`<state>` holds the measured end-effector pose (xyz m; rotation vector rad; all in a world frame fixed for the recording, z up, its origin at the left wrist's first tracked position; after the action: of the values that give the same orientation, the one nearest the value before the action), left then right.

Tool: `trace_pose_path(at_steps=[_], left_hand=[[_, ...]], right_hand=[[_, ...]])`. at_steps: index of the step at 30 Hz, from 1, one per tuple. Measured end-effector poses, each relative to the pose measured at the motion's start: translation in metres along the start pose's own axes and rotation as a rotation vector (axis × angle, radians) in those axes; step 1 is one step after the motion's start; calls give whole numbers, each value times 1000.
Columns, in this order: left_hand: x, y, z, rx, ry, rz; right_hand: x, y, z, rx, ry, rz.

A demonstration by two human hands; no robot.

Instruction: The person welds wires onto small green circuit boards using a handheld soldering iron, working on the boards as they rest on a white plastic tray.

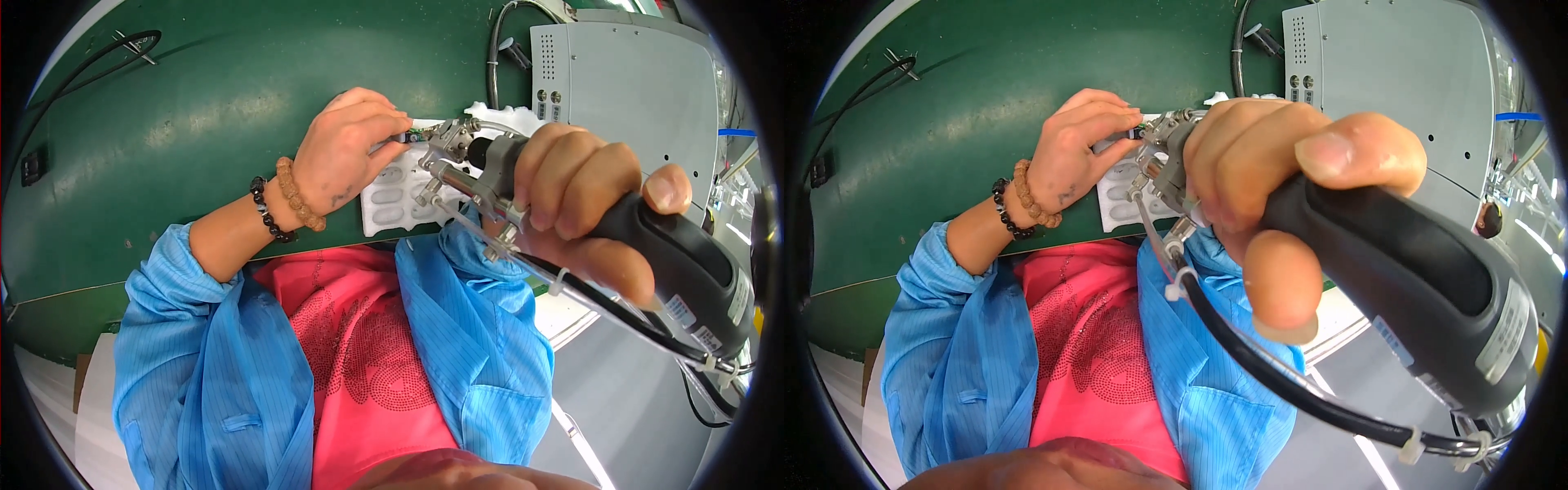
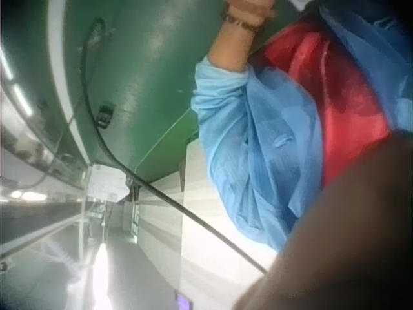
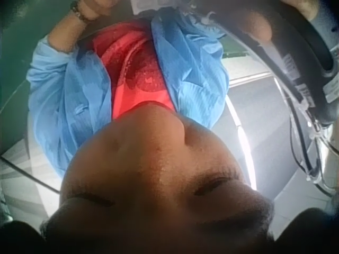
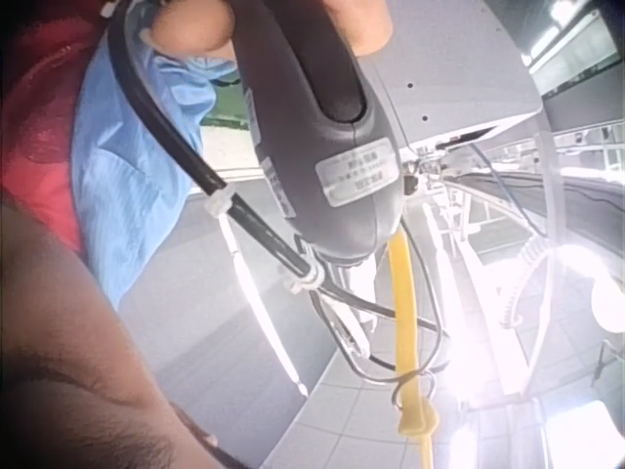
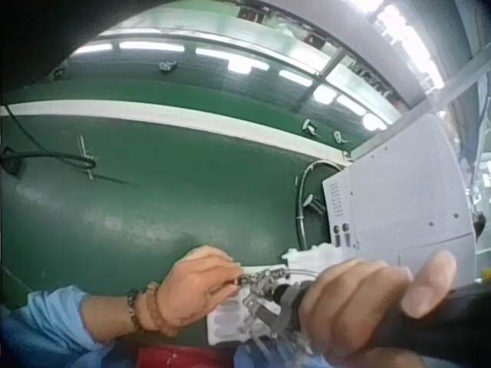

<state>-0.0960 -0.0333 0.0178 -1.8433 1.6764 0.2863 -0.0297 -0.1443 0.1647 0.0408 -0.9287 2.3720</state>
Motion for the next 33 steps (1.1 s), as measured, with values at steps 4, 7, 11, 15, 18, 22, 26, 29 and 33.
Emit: trace_pose_path(at_steps=[4,7,11,15,18,22,26,29,33], left_hand=[[-5,4,-2,-1,-49,-14],[-5,1,-9,21,-72,-11],[-17,-2,-23,73,-139,-151],[-15,1,-25,197,-134,-173],[-18,7,-25,212,-179,-191],[-16,4,-28,238,-141,-191],[-16,8,-25,230,-141,-199],[-16,9,-26,232,-122,-203],[-17,9,-26,234,-118,-179]], right_hand=[[0,3,6,-33,-49,53],[0,7,19,-71,-51,37],[-1,14,23,-98,-85,40],[5,17,29,-65,-65,83],[5,20,23,-102,-130,105],[9,18,32,-90,-92,107],[10,17,26,-71,-109,118],[9,19,25,-77,-124,113],[7,18,26,-79,-133,97]])
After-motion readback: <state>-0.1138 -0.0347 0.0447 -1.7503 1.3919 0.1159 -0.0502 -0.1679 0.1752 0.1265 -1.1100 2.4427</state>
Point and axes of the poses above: each hand's wrist, its own y-axis away from the middle knuckle, its own x-axis out of the palm, z = x × y, the point moved 7 cm from there along -y, towards the middle knuckle, and after that the axes turned 9 degrees about -y, right-handed, at the moved point
